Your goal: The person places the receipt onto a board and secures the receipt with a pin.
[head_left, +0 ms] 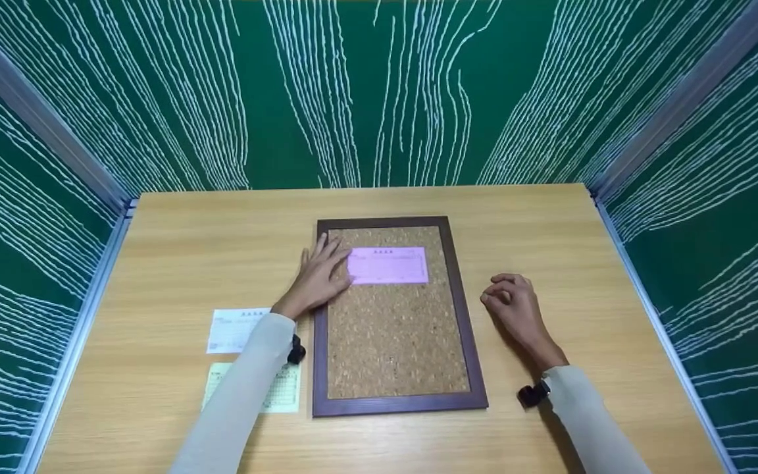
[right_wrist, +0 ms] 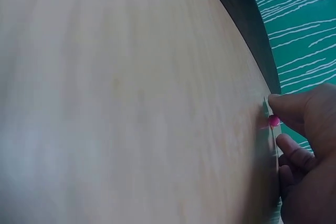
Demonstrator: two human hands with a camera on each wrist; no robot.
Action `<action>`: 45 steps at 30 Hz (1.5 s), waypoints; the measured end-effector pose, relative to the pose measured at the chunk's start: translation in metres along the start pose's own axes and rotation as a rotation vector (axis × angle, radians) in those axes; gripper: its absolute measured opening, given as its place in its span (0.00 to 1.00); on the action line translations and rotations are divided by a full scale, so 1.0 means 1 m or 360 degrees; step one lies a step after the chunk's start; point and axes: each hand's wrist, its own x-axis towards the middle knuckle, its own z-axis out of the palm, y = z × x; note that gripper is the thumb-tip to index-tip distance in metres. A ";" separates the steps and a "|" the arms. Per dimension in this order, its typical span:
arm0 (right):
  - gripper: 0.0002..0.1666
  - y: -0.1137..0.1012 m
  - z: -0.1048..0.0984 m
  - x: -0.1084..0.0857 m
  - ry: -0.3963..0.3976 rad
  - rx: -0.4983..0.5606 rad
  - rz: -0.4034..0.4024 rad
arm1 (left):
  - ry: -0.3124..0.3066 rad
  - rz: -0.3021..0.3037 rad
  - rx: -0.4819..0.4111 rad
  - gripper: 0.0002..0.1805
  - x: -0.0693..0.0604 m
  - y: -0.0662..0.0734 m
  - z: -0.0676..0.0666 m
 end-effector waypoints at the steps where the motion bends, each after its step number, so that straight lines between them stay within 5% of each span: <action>1: 0.02 -0.001 -0.001 0.001 -0.0002 0.0002 0.0018 | 0.0001 0.0000 0.0006 0.37 0.000 0.000 0.000; 9: 0.03 -0.015 -0.003 0.010 0.0014 0.0064 0.0090 | -0.0013 -0.0030 -0.0022 0.38 -0.002 -0.001 -0.002; 20: 0.03 -0.037 0.028 0.024 0.0000 0.0158 0.0020 | 0.0018 -0.0085 0.0008 0.38 -0.023 -0.016 -0.014; 37: 0.04 -0.060 0.031 0.040 -0.0015 0.0363 -0.0018 | -0.0048 -0.0032 0.0077 0.39 -0.006 -0.003 -0.006; 45: 0.05 -0.095 0.024 0.037 -0.0036 0.0372 -0.0017 | -0.0063 0.0007 0.0108 0.38 -0.003 0.000 -0.003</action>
